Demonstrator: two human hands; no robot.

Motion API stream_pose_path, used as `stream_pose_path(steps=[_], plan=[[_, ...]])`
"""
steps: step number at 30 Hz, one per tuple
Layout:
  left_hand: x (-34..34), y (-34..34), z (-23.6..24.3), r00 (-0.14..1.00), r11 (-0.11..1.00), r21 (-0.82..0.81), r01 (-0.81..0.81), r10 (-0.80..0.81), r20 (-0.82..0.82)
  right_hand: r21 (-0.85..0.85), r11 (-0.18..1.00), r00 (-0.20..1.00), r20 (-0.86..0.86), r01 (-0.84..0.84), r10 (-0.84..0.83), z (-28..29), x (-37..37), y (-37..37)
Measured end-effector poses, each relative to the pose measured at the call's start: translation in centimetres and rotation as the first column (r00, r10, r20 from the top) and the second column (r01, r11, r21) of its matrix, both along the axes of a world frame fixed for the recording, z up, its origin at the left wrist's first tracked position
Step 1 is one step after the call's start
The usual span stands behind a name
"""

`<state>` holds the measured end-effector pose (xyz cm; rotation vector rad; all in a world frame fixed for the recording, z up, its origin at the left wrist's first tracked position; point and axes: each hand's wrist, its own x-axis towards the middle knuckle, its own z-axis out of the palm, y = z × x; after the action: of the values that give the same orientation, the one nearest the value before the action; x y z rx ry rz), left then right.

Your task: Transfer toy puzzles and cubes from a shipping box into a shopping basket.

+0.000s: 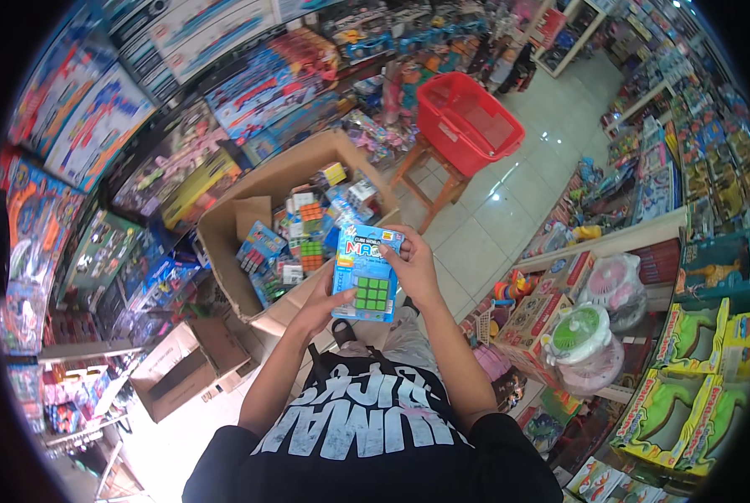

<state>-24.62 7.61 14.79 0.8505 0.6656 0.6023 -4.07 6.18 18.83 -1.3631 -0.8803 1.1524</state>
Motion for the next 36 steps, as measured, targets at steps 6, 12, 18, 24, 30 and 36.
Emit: stream_pose_path(steps=[6,12,18,24,30,36], plan=[[9.2,1.1,0.0,0.994,0.979,-0.18,-0.095,0.103,0.036,0.009,0.984,0.981,-0.08,0.177,-0.176,0.4,7.2,-0.8],[18.6,2.8,0.8,0.974,0.974,0.003,-0.225,0.225,-0.023,-0.098,0.975,0.976,-0.07,0.197,-0.205,0.0,14.3,-3.0],[26.3,4.3,1.2,0.916,0.908,0.295,-0.298,0.359,-0.18,-0.101,0.978,0.949,-0.24,0.185,-0.204,-0.1,19.6,-2.9],[30.4,7.5,1.4,0.872,0.878,0.363,-0.312,0.417,-0.258,-0.005,0.929,0.895,-0.266,0.371,-0.359,-0.6,25.3,-0.9],[32.5,13.9,0.7,0.939,0.93,0.314,-0.193,0.268,-0.215,-0.062,0.869,0.847,-0.197,0.491,-0.493,-0.7,29.8,3.7],[37.1,19.4,1.2,0.966,0.911,0.395,-0.123,0.201,-0.163,0.056,0.842,0.814,0.227,0.536,-0.534,-1.9,32.5,10.3]])
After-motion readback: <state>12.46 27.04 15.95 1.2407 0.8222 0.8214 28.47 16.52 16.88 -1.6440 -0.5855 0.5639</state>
